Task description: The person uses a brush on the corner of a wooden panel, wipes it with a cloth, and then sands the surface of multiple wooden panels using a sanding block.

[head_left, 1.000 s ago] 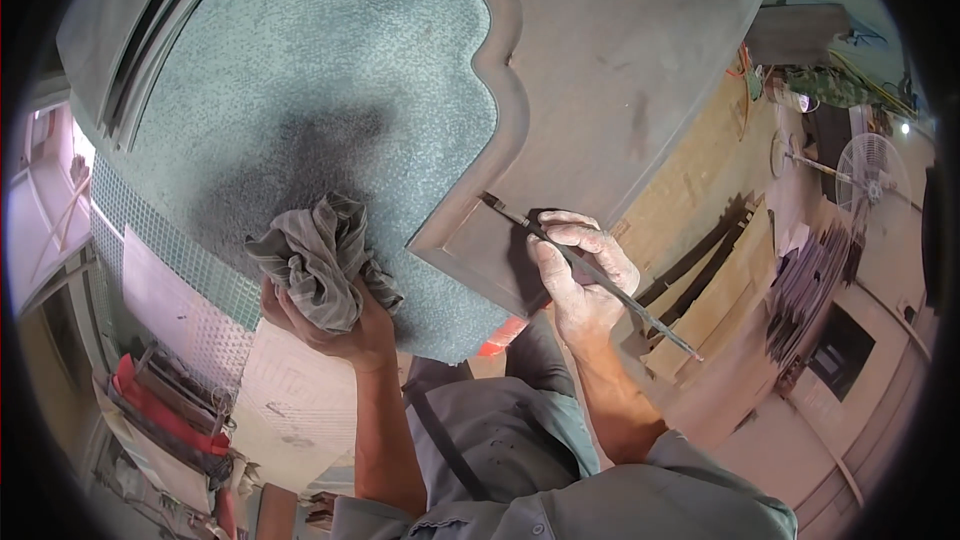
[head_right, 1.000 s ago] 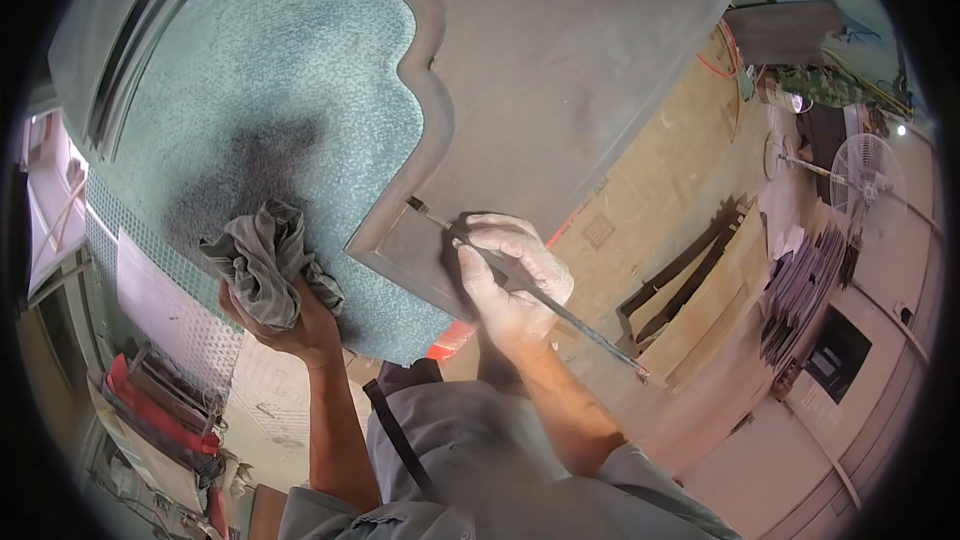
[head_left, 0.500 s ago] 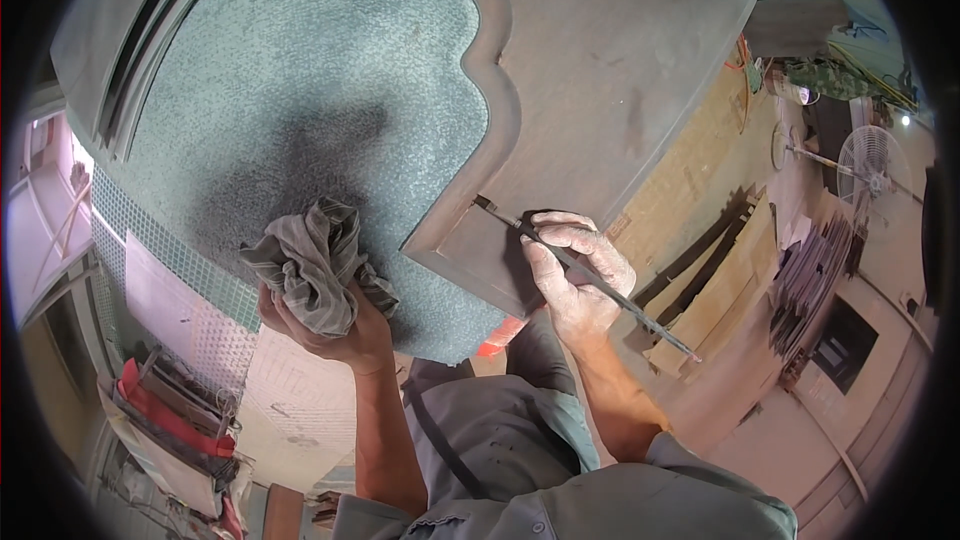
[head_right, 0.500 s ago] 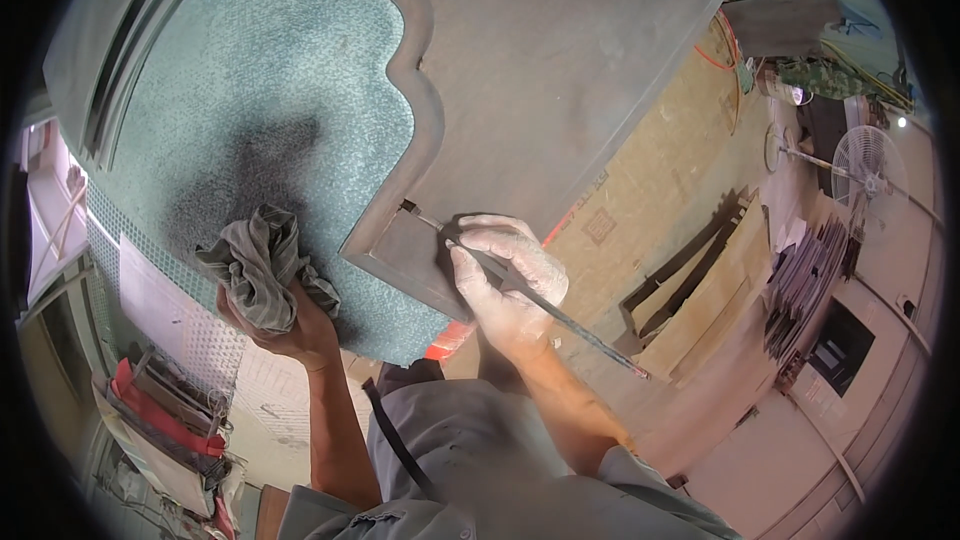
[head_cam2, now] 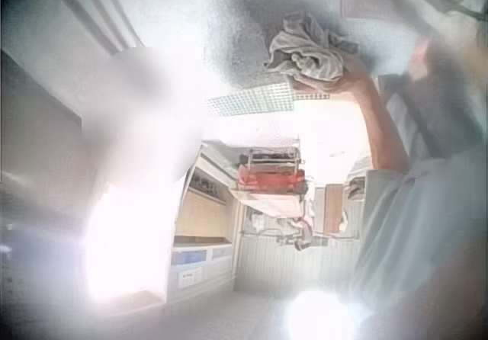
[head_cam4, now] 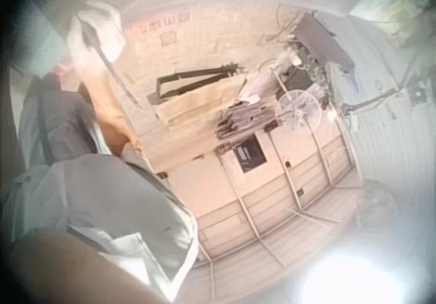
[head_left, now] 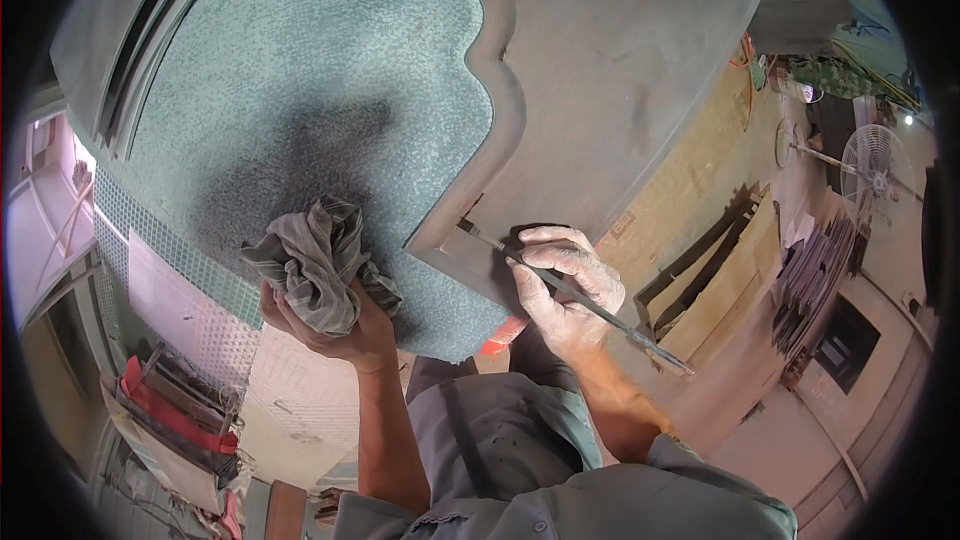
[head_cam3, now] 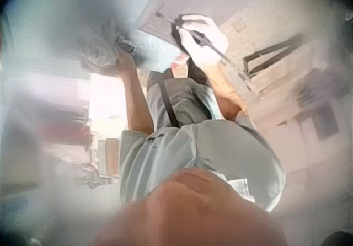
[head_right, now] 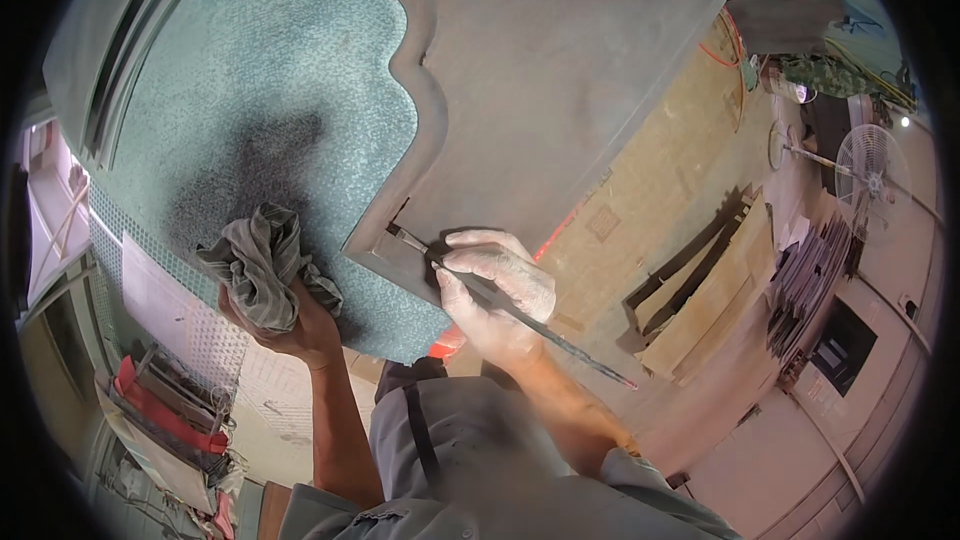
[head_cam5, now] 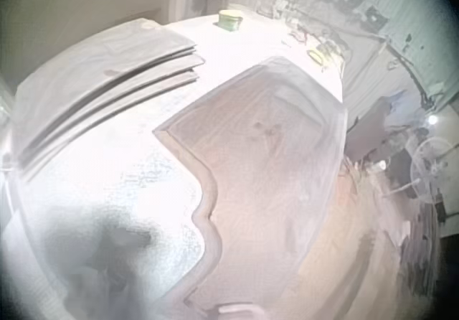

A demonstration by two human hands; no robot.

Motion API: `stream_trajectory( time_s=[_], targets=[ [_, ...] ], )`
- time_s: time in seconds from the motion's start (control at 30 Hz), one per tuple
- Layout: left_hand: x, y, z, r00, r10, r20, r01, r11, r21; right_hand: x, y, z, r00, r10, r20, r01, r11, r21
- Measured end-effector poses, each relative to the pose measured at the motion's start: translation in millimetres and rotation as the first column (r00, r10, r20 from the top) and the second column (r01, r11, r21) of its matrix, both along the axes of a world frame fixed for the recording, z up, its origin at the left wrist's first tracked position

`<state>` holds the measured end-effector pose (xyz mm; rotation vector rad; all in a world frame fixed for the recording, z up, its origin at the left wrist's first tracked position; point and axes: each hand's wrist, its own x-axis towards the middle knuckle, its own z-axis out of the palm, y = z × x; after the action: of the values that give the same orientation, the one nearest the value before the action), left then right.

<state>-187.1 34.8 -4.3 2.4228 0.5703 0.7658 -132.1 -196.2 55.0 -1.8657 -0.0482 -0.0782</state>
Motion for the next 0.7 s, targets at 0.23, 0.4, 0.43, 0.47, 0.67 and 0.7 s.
stream_trajectory(
  time_s=[0.23, 0.4, 0.43, 0.47, 0.67, 0.7],
  targets=[
    [5.0, -3.2, 5.8, 0.999, 0.029, -0.028, -0.030, 0.999, -0.026, -5.6, 4.4, 0.1, 0.999, 0.042, 0.005, -0.042, 0.999, -0.009],
    [7.0, -2.7, 0.8, 0.999, 0.019, 0.043, -0.018, 1.000, -0.012, -7.1, 4.8, -1.5, 0.993, 0.110, 0.041, -0.110, 0.994, -0.013],
    [7.5, -2.7, -1.6, 0.998, 0.007, 0.069, -0.007, 1.000, 0.007, -6.8, 4.7, 0.4, 0.992, 0.123, 0.030, -0.123, 0.992, -0.004],
    [7.7, -2.5, -2.7, 0.995, -0.005, 0.095, 0.003, 1.000, 0.025, -7.1, 4.9, -0.3, 0.990, 0.135, 0.039, -0.135, 0.991, -0.005],
    [4.5, -0.1, 2.0, 0.999, -0.007, 0.031, 0.007, 1.000, -0.012, -8.2, 1.7, -1.4, 0.985, 0.170, 0.042, -0.172, 0.984, 0.052],
    [6.0, -1.4, 4.4, 1.000, -0.001, 0.028, 0.002, 1.000, -0.021, -9.0, 3.3, 0.6, 0.993, 0.113, 0.024, -0.114, 0.990, 0.079]
  ],
)
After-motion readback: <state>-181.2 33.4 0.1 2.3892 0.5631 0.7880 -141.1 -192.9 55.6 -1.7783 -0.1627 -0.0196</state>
